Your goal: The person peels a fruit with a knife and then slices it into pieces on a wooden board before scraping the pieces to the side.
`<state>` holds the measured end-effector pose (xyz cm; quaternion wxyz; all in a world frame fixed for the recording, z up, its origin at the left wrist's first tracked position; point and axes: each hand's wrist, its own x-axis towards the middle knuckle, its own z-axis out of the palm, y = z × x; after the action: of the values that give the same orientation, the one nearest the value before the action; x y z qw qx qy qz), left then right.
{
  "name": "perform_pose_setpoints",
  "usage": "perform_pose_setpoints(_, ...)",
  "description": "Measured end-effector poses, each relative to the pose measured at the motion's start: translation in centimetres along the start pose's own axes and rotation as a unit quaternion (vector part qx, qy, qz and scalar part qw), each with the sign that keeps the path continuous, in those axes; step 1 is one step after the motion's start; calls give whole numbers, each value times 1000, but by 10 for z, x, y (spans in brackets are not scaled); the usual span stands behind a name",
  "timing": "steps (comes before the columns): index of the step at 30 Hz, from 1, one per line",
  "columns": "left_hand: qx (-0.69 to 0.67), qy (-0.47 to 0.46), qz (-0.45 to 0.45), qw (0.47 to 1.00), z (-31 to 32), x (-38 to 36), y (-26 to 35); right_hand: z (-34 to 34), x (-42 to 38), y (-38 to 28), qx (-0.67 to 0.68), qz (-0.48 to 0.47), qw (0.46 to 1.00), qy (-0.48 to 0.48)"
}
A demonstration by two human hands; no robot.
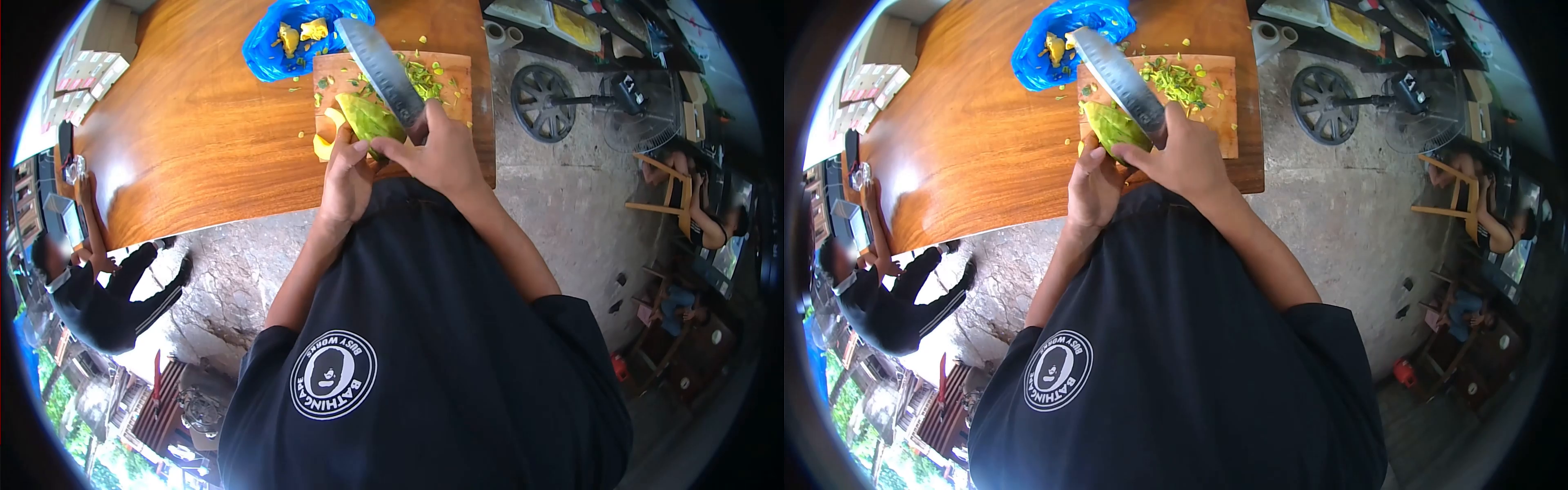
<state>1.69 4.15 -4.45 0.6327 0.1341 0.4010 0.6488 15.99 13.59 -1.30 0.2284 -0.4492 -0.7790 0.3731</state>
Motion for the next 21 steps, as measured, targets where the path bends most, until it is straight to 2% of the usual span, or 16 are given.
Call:
perform_pose_setpoints(6, 42, -16, -4, 999, 12, -2, 4, 2, 0, -9, -133, 8, 990, -36)
perform_pose_setpoints(10, -12, 5, 0, 1000, 15, 0, 1, 10, -4, -6, -124, 10, 992, -37)
perform_pose_setpoints(12, 41, 7, 2, 999, 11, 1, -3, 13, -5, -8, -117, 45, 991, -38)
perform_pose_setpoints(15, 122, 28, 4, 992, 15, 2, -4, 17, -7, -3, -111, 32, 993, -30)
perform_pose_setpoints(21, 178, 54, 10, 983, 12, 4, -11, 18, -10, 5, -91, 28, 995, -43)
